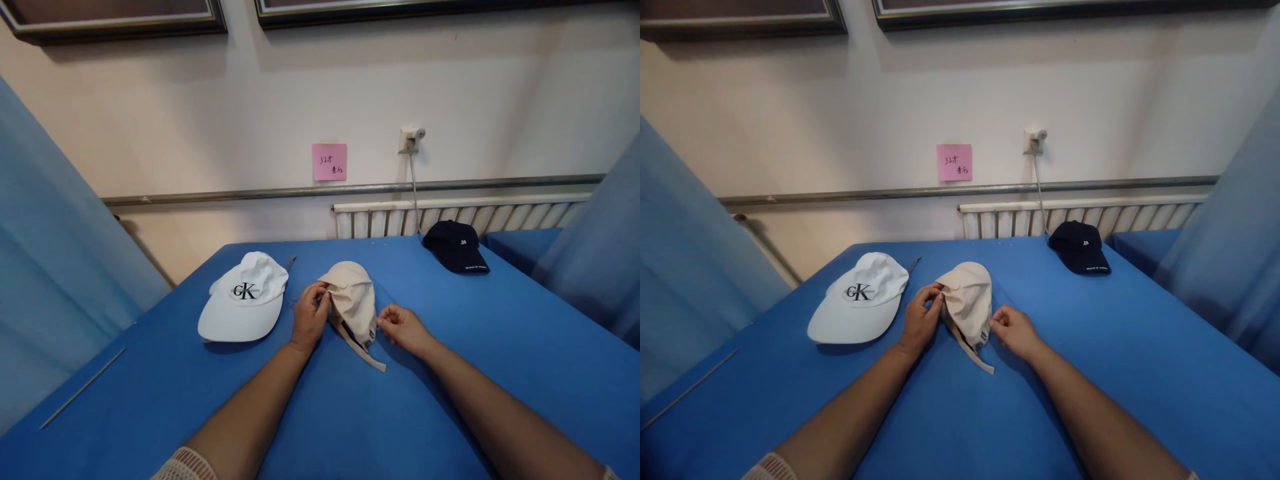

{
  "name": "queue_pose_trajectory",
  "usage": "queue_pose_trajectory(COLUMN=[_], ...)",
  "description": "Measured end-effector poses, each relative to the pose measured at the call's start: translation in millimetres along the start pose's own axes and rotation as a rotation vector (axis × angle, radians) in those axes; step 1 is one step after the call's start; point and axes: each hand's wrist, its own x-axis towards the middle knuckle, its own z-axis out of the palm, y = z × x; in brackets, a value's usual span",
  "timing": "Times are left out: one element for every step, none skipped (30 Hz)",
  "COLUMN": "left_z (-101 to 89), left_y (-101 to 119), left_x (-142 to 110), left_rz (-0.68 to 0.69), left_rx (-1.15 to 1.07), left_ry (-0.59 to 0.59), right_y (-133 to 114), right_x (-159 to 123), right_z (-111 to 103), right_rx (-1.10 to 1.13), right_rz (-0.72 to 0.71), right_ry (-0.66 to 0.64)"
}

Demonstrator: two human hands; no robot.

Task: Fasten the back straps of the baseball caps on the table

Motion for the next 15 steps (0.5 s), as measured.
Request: queue_pose_trajectory(left_z=[-0.6,-1.2,-1.7,-2.0,-2.0,-1.8,-1.3,-0.8,-0.2,0.4,0.9,1.3,1.4,1.5,1.3], left_y=[2.2,4.6,7.0,9.4,11.6,13.4,14.8,15.7,16.2,16.2,16.0,15.7,15.2,14.7,14.2], left_x=[-0.5,-1.2,-2.1,-3.0,-3.9,-4.7,-5.4,-5.9,-6.2,-6.3,-6.3,-6.3,-6.2,-6.0,-6.0], left_rz=[0.003,0.010,0.022,0.036,0.053,0.069,0.085,0.098,0.109,0.118,0.127,0.135,0.142,0.149,0.154], left_rx=[-0.018,-0.034,-0.048,-0.057,-0.060,-0.058,-0.054,-0.049,-0.044,-0.040,-0.037,-0.035,-0.033,-0.031,-0.031], left_ry=[0.007,0.008,0.002,-0.011,-0.026,-0.038,-0.047,-0.052,-0.053,-0.054,-0.054,-0.055,-0.057,-0.058,-0.062], right_y=[1.4,2.6,3.5,3.9,3.8,3.1,1.8,-0.2,-2.8,-5.7,-8.7,-11.4,-13.6,-15.0,-15.5], right_x=[0.3,0.5,0.6,0.6,0.4,-0.1,-0.9,-2.2,-3.9,-5.9,-8.1,-10.2,-12.1,-13.5,-14.1], right_z=[0.9,1.8,2.8,3.6,4.2,4.4,4.3,3.8,3.3,2.8,2.6,2.7,3.4,4.6,6.0], right_rx=[-0.018,-0.030,-0.041,-0.051,-0.064,-0.082,-0.106,-0.135,-0.167,-0.201,-0.235,-0.270,-0.302,-0.330,-0.348], right_rz=[-0.030,-0.057,-0.082,-0.107,-0.132,-0.164,-0.209,-0.266,-0.334,-0.409,-0.482,-0.539,-0.576,-0.595,-0.599], right_ry=[0.031,0.058,0.080,0.099,0.118,0.137,0.155,0.164,0.164,0.156,0.141,0.121,0.097,0.074,0.061])
